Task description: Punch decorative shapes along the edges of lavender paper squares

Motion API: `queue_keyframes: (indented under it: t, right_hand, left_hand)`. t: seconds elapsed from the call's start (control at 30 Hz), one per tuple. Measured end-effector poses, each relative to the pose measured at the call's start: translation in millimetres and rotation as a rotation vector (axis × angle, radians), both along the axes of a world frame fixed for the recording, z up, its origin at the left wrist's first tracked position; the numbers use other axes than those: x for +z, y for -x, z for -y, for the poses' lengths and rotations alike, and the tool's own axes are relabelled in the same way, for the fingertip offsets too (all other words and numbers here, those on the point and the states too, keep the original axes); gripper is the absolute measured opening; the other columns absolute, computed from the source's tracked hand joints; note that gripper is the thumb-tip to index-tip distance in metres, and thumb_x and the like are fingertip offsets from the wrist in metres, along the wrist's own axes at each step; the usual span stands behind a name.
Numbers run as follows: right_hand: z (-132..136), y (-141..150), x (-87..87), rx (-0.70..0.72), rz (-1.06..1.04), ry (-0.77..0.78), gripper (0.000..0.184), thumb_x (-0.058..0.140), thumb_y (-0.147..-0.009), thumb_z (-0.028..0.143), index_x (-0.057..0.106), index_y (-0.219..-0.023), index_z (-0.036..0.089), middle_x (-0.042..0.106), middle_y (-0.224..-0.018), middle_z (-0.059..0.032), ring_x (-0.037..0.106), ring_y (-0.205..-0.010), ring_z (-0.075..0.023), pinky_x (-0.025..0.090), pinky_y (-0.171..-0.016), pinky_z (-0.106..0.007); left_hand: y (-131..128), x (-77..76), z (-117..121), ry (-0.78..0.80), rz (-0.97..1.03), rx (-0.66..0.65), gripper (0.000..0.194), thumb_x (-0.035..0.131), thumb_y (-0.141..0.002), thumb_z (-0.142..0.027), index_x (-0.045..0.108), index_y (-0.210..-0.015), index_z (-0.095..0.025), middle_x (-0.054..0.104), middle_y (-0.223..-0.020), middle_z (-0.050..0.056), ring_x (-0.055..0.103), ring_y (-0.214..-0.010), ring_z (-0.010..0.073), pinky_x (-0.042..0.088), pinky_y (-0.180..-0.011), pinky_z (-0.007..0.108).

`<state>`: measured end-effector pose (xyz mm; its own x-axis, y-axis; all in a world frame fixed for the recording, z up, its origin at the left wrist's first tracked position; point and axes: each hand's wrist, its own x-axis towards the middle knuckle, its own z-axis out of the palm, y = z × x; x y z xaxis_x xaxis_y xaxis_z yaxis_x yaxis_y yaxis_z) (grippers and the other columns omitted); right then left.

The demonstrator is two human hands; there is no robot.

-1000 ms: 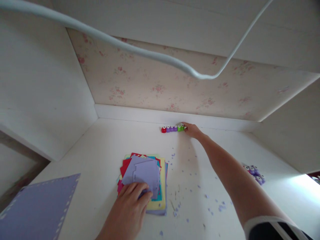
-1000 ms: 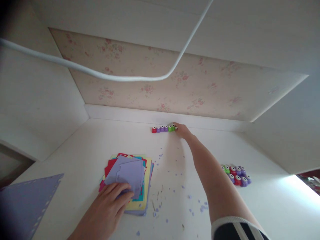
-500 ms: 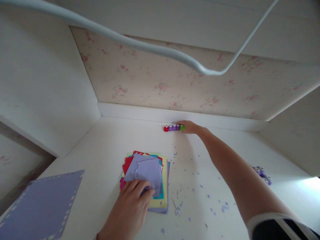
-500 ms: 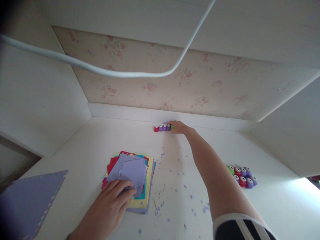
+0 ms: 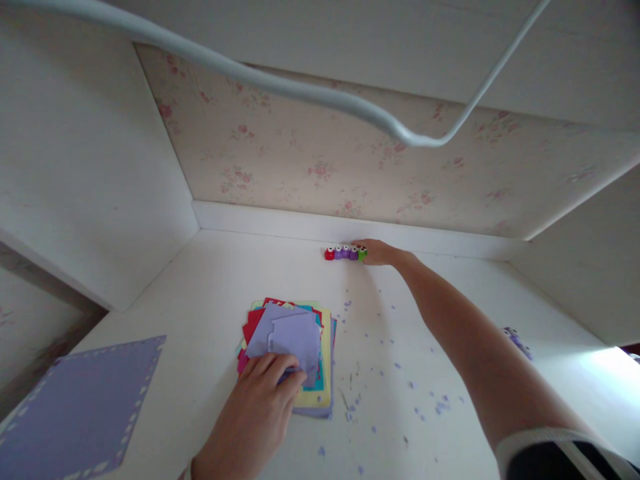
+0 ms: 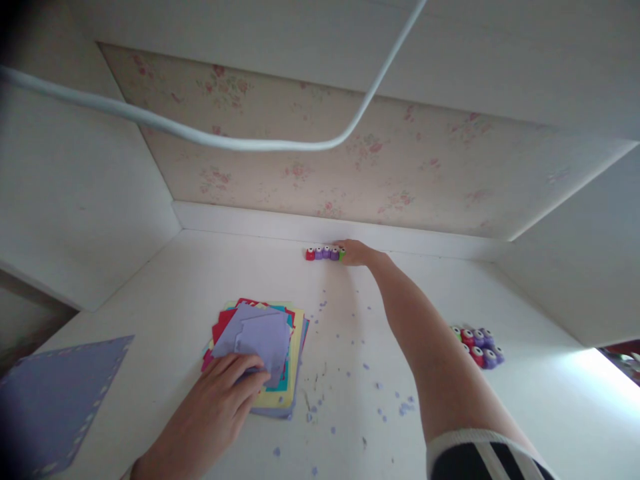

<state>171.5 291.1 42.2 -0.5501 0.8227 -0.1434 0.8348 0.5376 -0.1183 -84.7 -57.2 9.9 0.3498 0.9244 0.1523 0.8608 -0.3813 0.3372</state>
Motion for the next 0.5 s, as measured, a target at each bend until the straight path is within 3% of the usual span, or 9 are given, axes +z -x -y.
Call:
queue_keyframes:
  t: [0.1, 0.23, 0.37, 0.5]
  right_hand:
    - [3, -10, 5.9, -0.014, -0.027, -0.031, 0.059, 0.061, -0.079, 0.02, 0.053, -0.137, 0.022, 0.06, -0.135, -0.0059, 0.055, -0.123, -0.0271, 0.042, -0.103, -0.035]
    - [23, -49, 19.1, -0.07, -0.015, -0.036, 0.059, 0.056, -0.074, 0.008, 0.057, -0.133, 0.017, 0.065, -0.127, -0.0092, 0.06, -0.115, -0.0252, 0.044, -0.102, -0.036]
    - [72, -110, 36.2, -0.122, 0.016, 0.032, 0.055, 0.054, -0.074, 0.008, 0.062, -0.126, 0.023, 0.07, -0.117, -0.0042, 0.065, -0.105, -0.0205, 0.05, -0.093, -0.031]
    - [134, -172, 50.1, -0.167, 0.102, 0.202, 0.065, 0.067, -0.067, 0.018, 0.06, -0.131, 0.026, 0.065, -0.125, -0.0057, 0.062, -0.111, -0.0252, 0.05, -0.093, -0.034]
  left_hand:
    - [0, -0.3, 0, 0.011, 0.004, 0.0, 0.027, 0.054, -0.088, -0.008, 0.061, -0.106, -0.027, 0.059, -0.109, 0.002, 0.054, -0.1, 0.0226, 0.047, -0.089, 0.042]
    - [1, 0.7, 1, 0.012, -0.004, -0.023, 0.024, 0.052, -0.09, -0.011, 0.061, -0.106, -0.026, 0.059, -0.11, 0.002, 0.054, -0.101, 0.0232, 0.046, -0.09, 0.044]
    - [3, -1.5, 0, -0.026, -0.019, -0.044, 0.024, 0.05, -0.091, -0.012, 0.062, -0.107, -0.026, 0.06, -0.11, 0.003, 0.054, -0.1, 0.0235, 0.045, -0.09, 0.045]
    - [6, -5.8, -1, -0.084, -0.009, -0.075, 0.023, 0.048, -0.094, -0.017, 0.064, -0.108, -0.025, 0.06, -0.11, 0.004, 0.055, -0.1, 0.0227, 0.044, -0.089, 0.042]
